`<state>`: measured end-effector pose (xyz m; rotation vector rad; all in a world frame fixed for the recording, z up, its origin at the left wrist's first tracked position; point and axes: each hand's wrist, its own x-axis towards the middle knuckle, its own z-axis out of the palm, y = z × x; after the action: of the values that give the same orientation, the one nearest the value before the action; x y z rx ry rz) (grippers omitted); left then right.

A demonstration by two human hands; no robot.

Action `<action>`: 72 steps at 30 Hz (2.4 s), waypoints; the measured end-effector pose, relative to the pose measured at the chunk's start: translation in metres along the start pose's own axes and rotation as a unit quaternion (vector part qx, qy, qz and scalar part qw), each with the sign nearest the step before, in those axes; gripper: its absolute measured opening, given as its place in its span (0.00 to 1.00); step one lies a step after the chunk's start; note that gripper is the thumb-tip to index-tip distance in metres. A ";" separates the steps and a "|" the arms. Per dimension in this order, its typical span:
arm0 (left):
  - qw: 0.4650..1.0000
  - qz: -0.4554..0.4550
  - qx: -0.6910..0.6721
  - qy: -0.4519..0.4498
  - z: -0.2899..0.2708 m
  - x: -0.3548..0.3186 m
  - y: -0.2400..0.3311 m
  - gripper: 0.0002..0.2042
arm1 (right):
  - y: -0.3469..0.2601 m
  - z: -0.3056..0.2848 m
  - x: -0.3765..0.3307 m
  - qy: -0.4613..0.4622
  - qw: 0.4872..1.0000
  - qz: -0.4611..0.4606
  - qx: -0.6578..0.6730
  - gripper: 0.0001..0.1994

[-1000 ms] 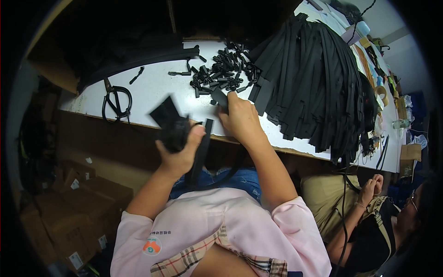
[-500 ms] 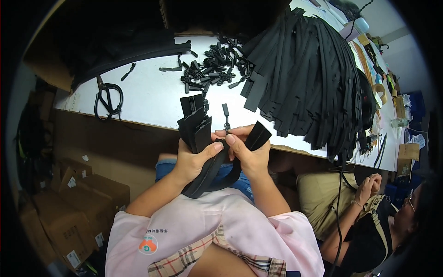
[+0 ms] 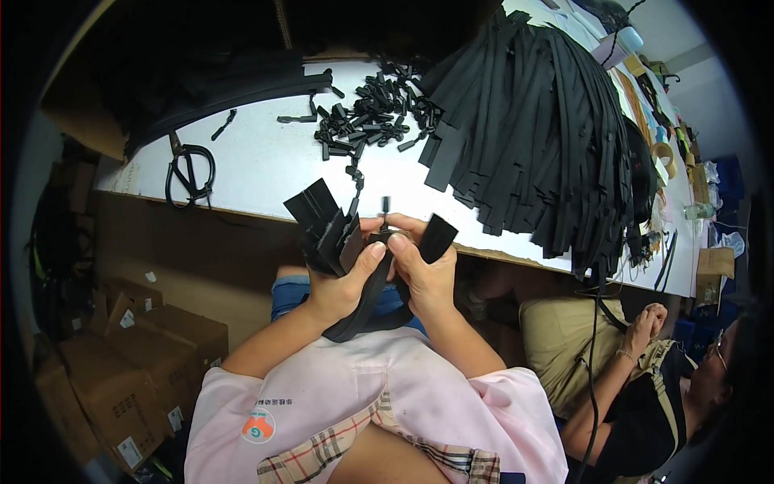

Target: Threading sliders onto zipper tapes and sorting them.

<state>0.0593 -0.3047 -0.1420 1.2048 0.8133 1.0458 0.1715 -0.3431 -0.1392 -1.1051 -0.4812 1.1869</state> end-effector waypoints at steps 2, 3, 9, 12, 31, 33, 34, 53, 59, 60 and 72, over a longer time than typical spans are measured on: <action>1.000 0.005 0.019 0.000 -0.005 0.000 0.000 0.10 | -0.003 0.003 0.001 0.030 0.999 0.002 0.029 0.11; 0.998 0.030 0.059 -0.005 -0.008 0.001 -0.001 0.10 | -0.003 0.000 0.001 0.029 0.999 0.002 0.029 0.11; 0.999 -0.026 -0.021 -0.004 -0.009 0.001 0.010 0.09 | -0.002 -0.003 -0.001 -0.082 0.986 0.122 0.081 0.07; 0.981 -0.125 -0.139 -0.046 -0.018 0.006 0.012 0.10 | -0.013 -0.005 -0.002 -0.140 0.963 0.173 0.153 0.05; 0.985 -0.072 0.016 -0.155 -0.020 0.007 0.009 0.08 | -0.023 -0.021 0.009 -0.177 0.935 0.292 0.100 0.04; 0.984 -0.082 0.015 -0.154 -0.019 0.006 0.009 0.08 | -0.021 -0.013 0.002 -0.113 0.977 0.179 0.029 0.04; 0.987 -0.084 -0.002 -0.137 -0.016 0.005 0.009 0.08 | -0.018 -0.012 -0.001 -0.110 0.987 0.115 -0.026 0.05; 0.981 -0.059 0.064 -0.175 -0.018 0.008 0.026 0.12 | -0.012 -0.020 -0.012 -0.191 0.974 0.119 0.032 0.11; 0.986 -0.086 0.011 -0.144 -0.010 0.006 0.022 0.09 | -0.001 -0.024 -0.010 -0.119 0.992 0.049 -0.019 0.08; 0.989 -0.087 -0.001 -0.118 -0.007 0.006 0.025 0.07 | -0.002 -0.023 -0.005 -0.137 0.966 -0.150 -0.161 0.06; 0.984 -0.068 0.020 -0.163 -0.014 0.006 0.020 0.05 | -0.032 -0.019 -0.001 -0.224 0.933 -0.155 -0.234 0.04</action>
<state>0.0444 -0.2932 -0.1253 1.2944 0.6512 0.7005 0.2019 -0.3509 -0.1195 -1.0956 -1.2981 1.0638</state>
